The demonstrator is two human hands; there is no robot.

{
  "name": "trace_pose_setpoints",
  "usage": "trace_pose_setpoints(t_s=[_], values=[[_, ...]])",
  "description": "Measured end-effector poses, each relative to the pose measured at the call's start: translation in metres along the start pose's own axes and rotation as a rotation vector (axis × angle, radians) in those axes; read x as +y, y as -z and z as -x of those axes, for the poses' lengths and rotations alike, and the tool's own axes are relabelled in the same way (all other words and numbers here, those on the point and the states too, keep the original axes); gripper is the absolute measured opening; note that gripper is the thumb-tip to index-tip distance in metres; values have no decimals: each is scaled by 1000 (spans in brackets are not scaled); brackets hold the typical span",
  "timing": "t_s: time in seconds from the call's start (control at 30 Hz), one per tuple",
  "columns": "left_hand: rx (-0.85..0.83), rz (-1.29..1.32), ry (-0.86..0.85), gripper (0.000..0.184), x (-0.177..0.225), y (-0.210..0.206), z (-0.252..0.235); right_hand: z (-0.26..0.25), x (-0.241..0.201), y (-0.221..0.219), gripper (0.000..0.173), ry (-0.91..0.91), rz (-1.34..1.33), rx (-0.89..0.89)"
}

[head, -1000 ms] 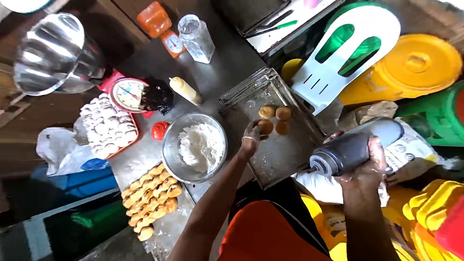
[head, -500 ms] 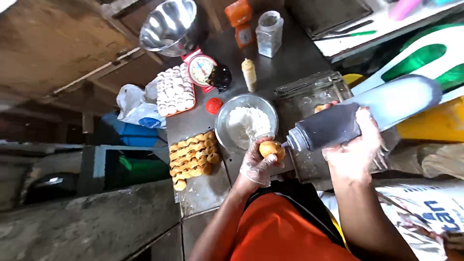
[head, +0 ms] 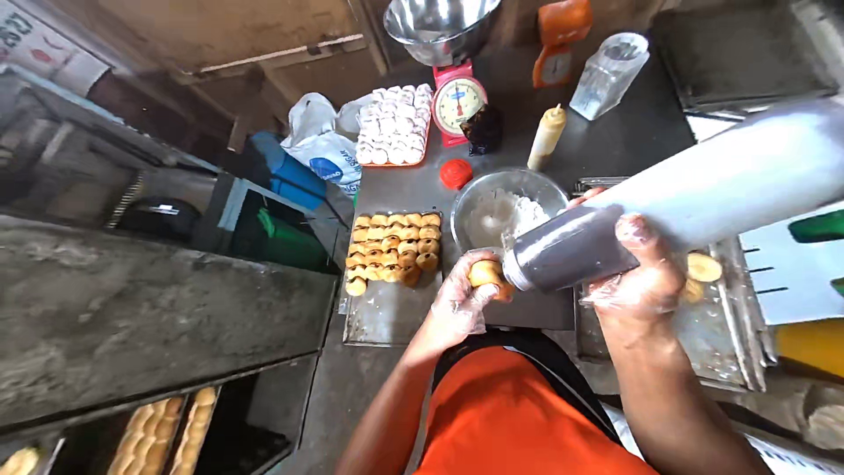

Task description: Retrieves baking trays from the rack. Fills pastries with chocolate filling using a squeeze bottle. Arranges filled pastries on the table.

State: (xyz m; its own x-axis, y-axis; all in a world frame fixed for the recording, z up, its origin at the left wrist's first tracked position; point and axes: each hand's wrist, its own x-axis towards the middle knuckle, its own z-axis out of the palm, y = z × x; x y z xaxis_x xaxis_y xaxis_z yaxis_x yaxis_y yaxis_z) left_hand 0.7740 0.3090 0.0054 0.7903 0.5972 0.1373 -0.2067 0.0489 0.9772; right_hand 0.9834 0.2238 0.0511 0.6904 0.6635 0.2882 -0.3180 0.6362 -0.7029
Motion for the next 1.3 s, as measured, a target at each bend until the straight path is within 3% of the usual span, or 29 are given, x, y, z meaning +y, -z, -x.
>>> trace_pose_setpoints(t_s=[0.1, 0.2, 0.33, 0.4, 0.57, 0.67, 0.77, 0.87, 0.93, 1.0, 1.07, 1.13, 1.3], values=[[-62, -247, -20, 45, 7, 7, 3, -4, 3, 1, 37, -85, 101, -146], [-27, -367, -22, 50, -5, 0, 4, -2, 10, -7, 37, -80, 126, -52], [147, 90, -74, 55, -31, -19, 6, 8, 19, -17, 34, -6, -8, 132], [130, 220, -112, 54, -29, -19, 7, 10, 17, -18, 36, -40, -79, 147], [-86, -270, -62, 46, 10, 14, 12, 4, 2, -5, 36, -92, 91, -173], [-30, -493, -37, 44, 15, 3, 16, 8, 2, -13, 43, 32, 225, -131], [143, -146, -48, 48, -5, -15, 19, 18, 11, -22, 32, 104, 89, -14], [134, 270, -106, 47, -20, -22, 23, 22, 10, -26, 37, 1, -101, 87], [67, 241, -112, 44, -12, -10, 25, 20, 6, -23, 38, -82, -126, 48], [-1, -61, -103, 42, 4, 8, 26, 16, 3, -16, 34, -127, -55, -65], [-33, -328, -60, 40, 19, 12, 27, 11, 3, -13, 37, -99, 69, -169], [11, -431, -34, 41, 20, 2, 29, 13, 4, -17, 41, -9, 144, -153], [161, 45, -98, 45, 0, -18, 27, 20, 4, -30, 35, 54, -7, -12]])
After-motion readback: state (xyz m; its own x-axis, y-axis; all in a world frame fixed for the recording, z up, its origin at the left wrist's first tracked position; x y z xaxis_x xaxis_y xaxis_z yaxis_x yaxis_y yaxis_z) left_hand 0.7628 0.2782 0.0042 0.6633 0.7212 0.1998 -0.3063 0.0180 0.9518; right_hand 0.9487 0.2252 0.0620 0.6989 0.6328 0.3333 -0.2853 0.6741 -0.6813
